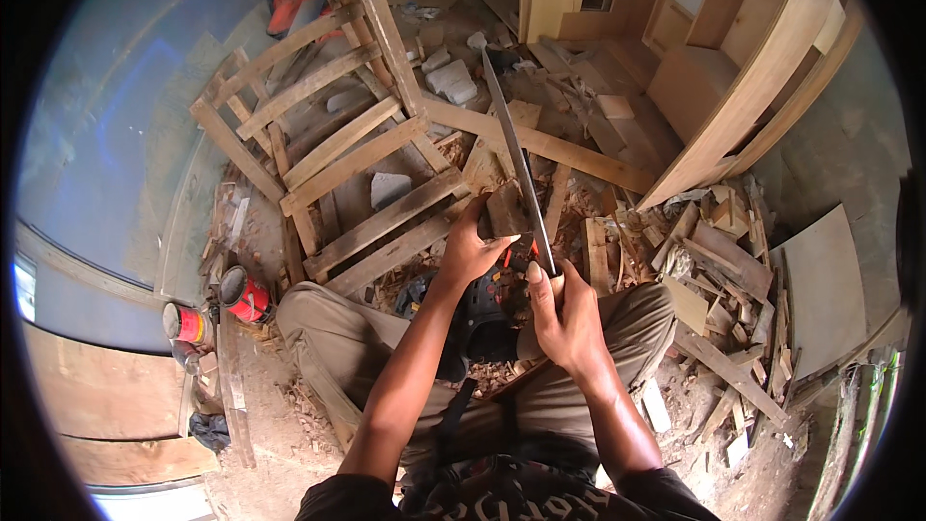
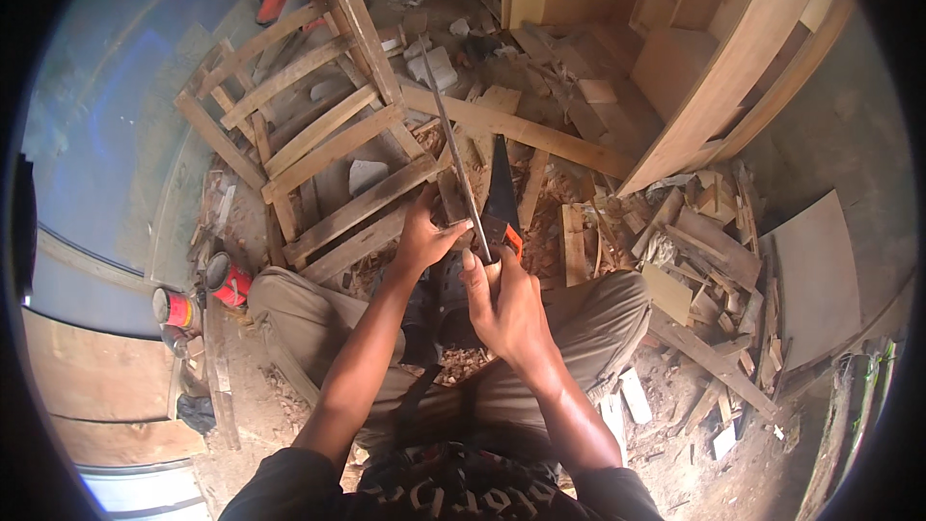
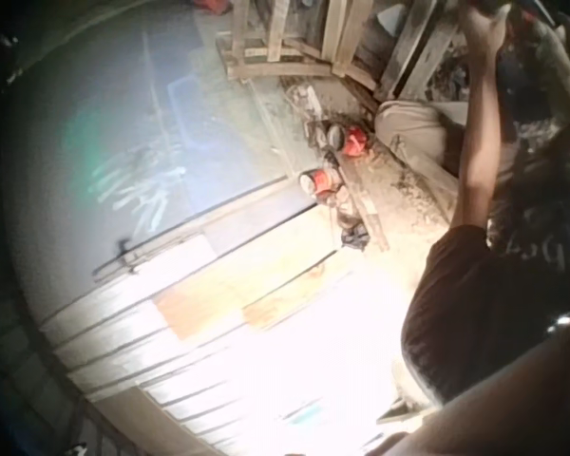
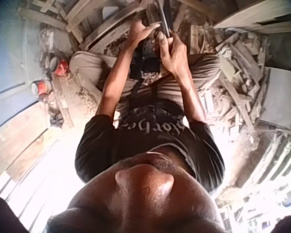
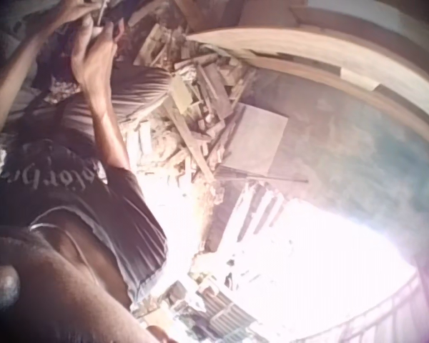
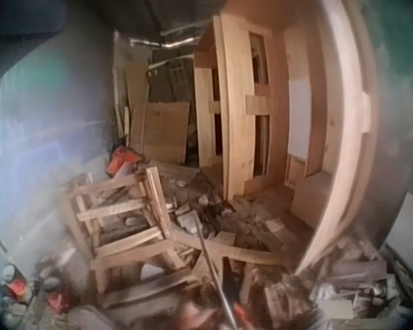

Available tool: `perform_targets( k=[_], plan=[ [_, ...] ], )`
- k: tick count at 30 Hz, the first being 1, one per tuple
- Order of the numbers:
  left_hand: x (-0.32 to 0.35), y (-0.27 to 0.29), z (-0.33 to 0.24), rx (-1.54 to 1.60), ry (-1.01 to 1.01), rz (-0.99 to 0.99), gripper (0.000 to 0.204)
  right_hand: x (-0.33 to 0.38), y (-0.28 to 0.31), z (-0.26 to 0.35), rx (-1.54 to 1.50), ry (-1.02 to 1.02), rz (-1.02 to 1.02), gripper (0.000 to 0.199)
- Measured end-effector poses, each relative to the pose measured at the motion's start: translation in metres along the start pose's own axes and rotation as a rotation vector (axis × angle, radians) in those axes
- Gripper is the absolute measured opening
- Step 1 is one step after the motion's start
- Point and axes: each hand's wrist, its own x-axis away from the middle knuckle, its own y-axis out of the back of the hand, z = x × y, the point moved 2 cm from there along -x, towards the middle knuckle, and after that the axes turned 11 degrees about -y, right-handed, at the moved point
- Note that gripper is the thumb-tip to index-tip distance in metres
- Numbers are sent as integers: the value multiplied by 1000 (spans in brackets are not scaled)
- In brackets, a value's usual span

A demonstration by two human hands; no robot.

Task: The person uses a hand saw to cut a piece of wood that is part of a wooden frame. They hold the wood steady with one hand and saw with the other, eventually separating a small section.

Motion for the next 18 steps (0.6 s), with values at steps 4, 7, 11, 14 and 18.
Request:
perform_targets(
  k=[4, 7, 11, 14, 18],
  plan=[
    [-17, 4, -51, -11, 8, -41, 63, 8, 14, 7, -57, 7, 17, 46],
    [-23, 1, -70, -19, -74, -45, 63, 23, 21, 9, -259, 16, 54, 42],
    [4, 2, -39, -142, -137, -93, 62, 23, 11, 2, -11, -28, 9, 40],
    [5, -5, -34, -4, -19, -78, 62, 6, 7, -15, 47, 3, 42, 42],
    [-20, 0, -43, -63, -41, -33, 62, 3, 17, 5, 22, 23, 5, 38]
  ],
)
